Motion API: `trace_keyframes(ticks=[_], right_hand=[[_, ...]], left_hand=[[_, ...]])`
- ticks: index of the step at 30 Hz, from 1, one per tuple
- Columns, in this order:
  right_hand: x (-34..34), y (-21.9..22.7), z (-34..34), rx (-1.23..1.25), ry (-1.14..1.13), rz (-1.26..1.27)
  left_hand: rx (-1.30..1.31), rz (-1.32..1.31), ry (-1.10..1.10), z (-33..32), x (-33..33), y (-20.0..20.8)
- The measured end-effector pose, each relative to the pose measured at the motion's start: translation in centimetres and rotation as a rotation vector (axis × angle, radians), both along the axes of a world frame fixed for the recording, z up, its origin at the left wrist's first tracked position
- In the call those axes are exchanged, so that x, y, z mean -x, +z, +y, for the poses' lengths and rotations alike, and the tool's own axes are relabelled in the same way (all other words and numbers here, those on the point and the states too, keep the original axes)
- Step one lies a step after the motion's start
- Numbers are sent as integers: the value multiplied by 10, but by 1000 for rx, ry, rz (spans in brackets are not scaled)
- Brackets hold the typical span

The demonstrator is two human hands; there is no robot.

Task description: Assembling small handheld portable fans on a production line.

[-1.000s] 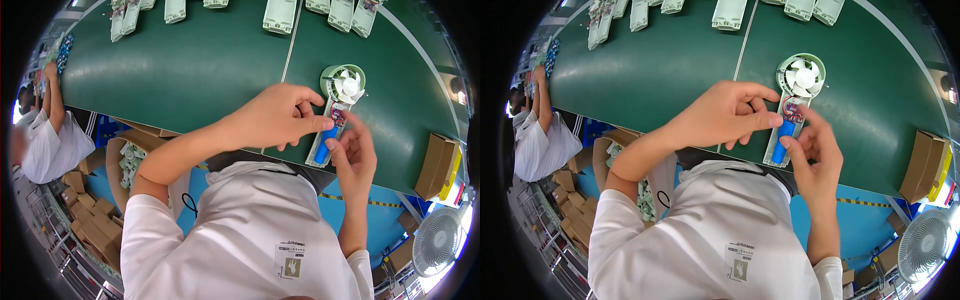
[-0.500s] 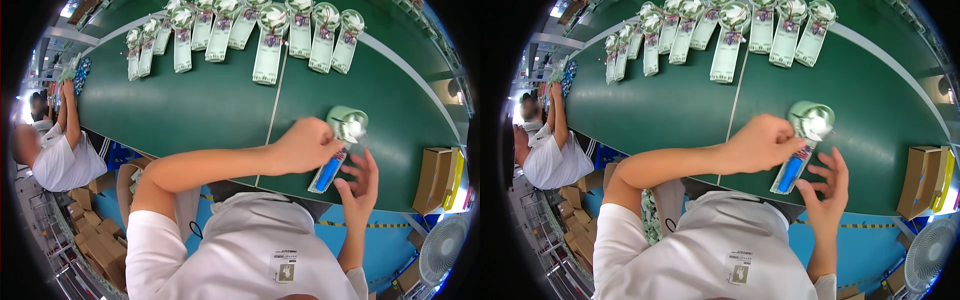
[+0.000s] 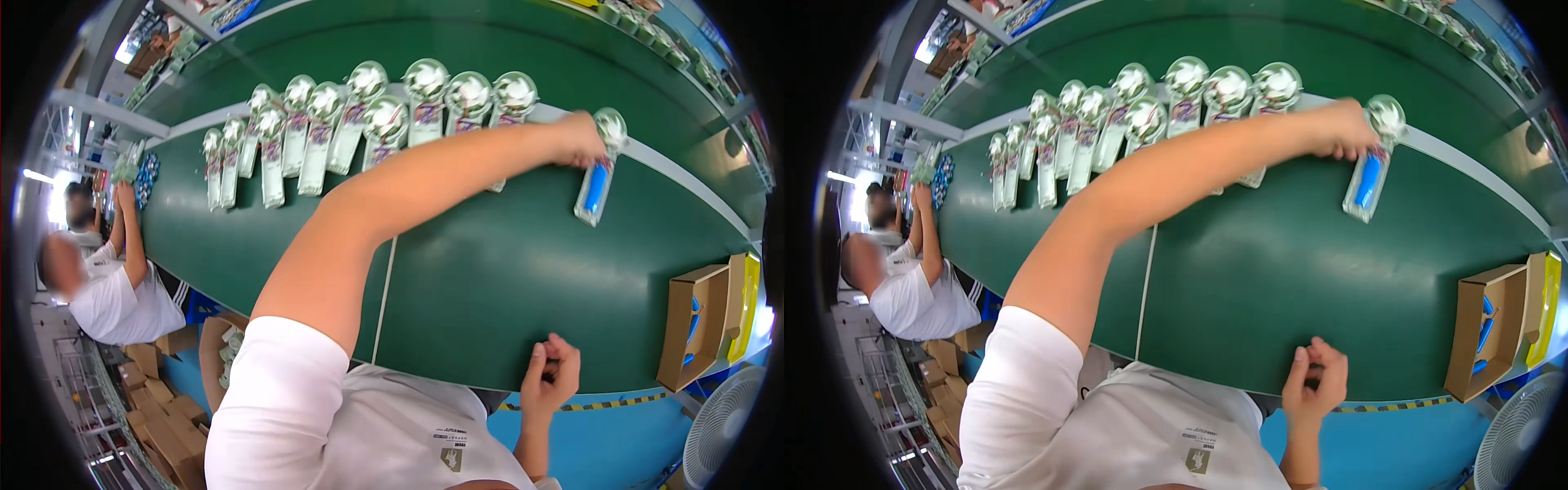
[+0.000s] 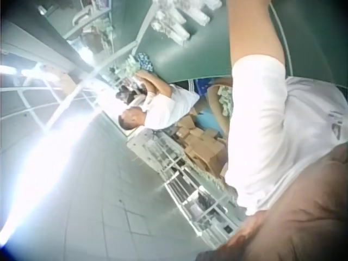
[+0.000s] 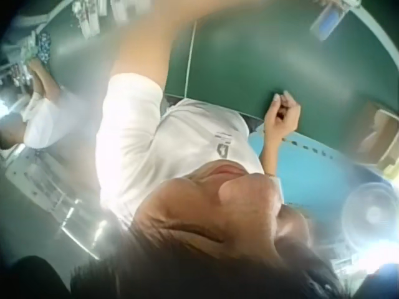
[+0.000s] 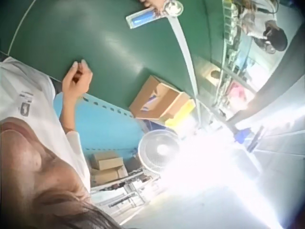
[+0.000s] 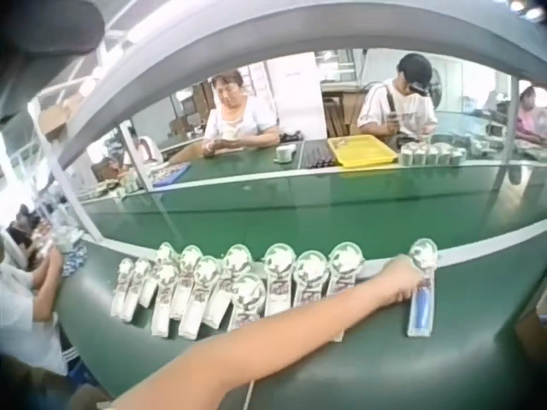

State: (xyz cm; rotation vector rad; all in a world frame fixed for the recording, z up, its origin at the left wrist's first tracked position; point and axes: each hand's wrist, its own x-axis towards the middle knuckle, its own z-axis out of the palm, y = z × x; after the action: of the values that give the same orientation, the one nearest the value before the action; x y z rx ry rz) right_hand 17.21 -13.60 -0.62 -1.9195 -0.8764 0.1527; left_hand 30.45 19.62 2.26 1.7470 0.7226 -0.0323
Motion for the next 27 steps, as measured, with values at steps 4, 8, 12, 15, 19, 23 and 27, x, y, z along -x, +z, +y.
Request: trace_keyframes(ticks=[4, 8, 12, 15, 19, 23, 27], right_hand=[[0, 4, 3, -1, -19, 4], [0, 4, 4, 24, -38, 34], [-2, 7, 5, 14, -55, 38], [-1, 7, 7, 15, -49, 22], [-1, 10, 8, 38, -18, 4], [-7, 17, 7, 48, 50, 62], [-13, 32, 12, 23, -27, 678]], left_hand=[[110, 7, 68, 79, -42, 17], [36, 10, 210, 174, -50, 4], [-876, 216, 72, 180, -8, 34], [-1106, 443, -296, 135, 20, 68], [-979, 482, -640, 68, 62, 79], [-1122, 315, -750, 18, 74, 56], [-1085, -41, -744, -36, 127, 27]])
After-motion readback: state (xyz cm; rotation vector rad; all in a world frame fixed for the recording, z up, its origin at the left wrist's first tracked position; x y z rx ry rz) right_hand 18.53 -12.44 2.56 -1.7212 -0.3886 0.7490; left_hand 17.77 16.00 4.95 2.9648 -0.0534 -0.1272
